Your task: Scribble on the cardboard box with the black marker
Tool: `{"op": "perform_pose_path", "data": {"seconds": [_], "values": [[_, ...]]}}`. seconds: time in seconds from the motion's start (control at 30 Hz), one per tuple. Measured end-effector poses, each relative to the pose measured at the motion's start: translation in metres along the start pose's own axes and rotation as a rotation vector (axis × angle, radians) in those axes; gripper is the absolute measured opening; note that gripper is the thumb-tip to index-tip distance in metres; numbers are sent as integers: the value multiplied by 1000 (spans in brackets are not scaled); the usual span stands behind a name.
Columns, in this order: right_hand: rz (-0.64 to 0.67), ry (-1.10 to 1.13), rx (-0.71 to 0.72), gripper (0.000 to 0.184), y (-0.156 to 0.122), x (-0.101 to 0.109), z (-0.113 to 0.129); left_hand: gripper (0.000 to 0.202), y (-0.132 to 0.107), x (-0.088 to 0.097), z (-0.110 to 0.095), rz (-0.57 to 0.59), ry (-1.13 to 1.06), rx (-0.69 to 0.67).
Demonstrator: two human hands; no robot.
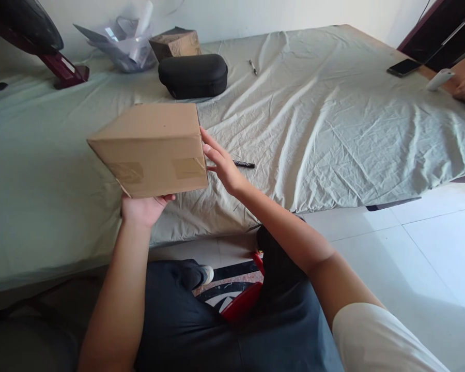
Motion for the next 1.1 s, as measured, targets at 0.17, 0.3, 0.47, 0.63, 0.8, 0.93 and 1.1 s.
{"op": "perform_pose_path", "data": {"seconds": [0.17,0.3,0.47,0.63,0.8,0.93,1.1], "values": [[-43,97,-74,88,1,7,-7,42,5,1,0,-30,42,-49],[-159,109,-58,73,1,26,-8,50,4,3,-20,-105,154,-223],[-109,99,47,61,0,19,5,69,-2,-3,-26,-51,209,-261],[-73,31,135,86,-2,11,20,96,-2,3,-21,-73,405,-356],[-102,-64,113,91,-8,16,19,73,-4,4,-23,-68,478,-415],[-120,-60,175,89,-5,25,18,81,-12,-5,-30,-50,472,-423],[-161,-102,184,94,1,35,10,100,-19,-11,-49,-60,379,-480]]}}
Point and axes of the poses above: each hand's wrist, its own y-axis towards the middle knuckle, its own x-axis out of the back of the hand, z = x × y, the point moved 10 cm from there along y, towards the middle knuckle, and after that the axes turned 2 degrees about -z, right-handed, at the moved point
